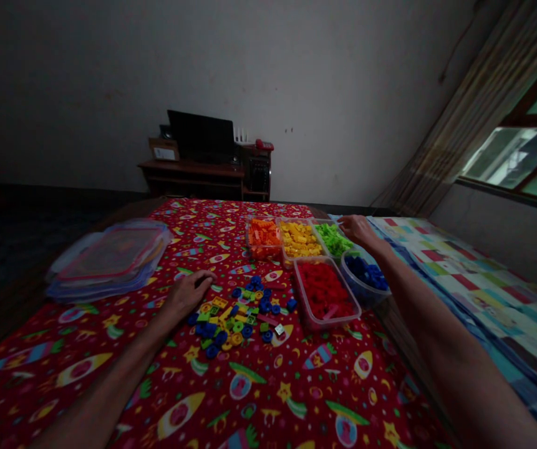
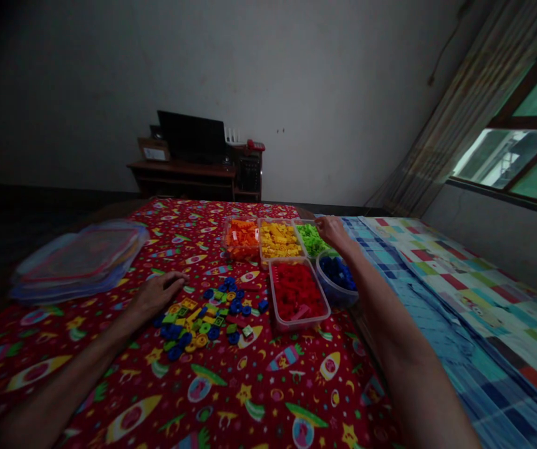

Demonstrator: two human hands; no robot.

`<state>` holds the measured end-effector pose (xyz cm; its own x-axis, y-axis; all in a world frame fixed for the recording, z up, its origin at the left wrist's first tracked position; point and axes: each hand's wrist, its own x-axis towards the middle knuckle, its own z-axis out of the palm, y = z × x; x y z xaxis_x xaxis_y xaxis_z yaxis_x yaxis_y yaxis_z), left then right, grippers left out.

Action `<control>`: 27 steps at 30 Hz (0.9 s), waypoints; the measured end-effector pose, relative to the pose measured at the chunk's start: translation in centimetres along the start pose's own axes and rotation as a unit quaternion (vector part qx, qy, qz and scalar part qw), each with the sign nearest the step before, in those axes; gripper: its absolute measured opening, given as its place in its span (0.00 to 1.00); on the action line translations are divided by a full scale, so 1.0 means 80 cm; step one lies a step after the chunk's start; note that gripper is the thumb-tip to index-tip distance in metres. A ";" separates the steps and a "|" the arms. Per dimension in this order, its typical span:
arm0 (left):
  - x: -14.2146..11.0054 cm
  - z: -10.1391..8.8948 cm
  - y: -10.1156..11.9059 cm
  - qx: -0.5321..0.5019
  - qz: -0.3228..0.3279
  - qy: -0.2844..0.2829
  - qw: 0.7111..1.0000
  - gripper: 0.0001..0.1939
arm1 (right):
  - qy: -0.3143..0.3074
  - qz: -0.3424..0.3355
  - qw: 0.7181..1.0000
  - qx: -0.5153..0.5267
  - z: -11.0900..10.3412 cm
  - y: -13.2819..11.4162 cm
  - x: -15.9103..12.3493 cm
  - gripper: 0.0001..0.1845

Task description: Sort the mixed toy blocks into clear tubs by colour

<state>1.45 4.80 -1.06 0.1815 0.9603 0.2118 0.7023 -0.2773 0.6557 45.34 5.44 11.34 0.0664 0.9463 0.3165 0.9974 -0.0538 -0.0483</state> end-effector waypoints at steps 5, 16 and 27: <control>-0.002 0.000 0.001 -0.001 0.006 0.006 1.000 0.18 | -0.162 -0.009 0.987 -0.012 -0.006 -0.011 0.000 0.19; 0.000 0.003 -0.005 0.023 0.010 0.010 1.000 0.18 | -0.217 0.011 0.975 -0.048 0.050 0.004 0.046 0.19; 0.002 0.004 -0.003 0.025 0.025 0.005 0.999 0.18 | -0.126 -0.027 0.989 -0.069 0.050 0.027 0.077 0.23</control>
<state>1.58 5.00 -1.42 0.2108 0.9445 0.2518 0.7261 -0.3237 0.6066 47.78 12.40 9.35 0.0212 0.9974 0.0687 0.9949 -0.0279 0.0970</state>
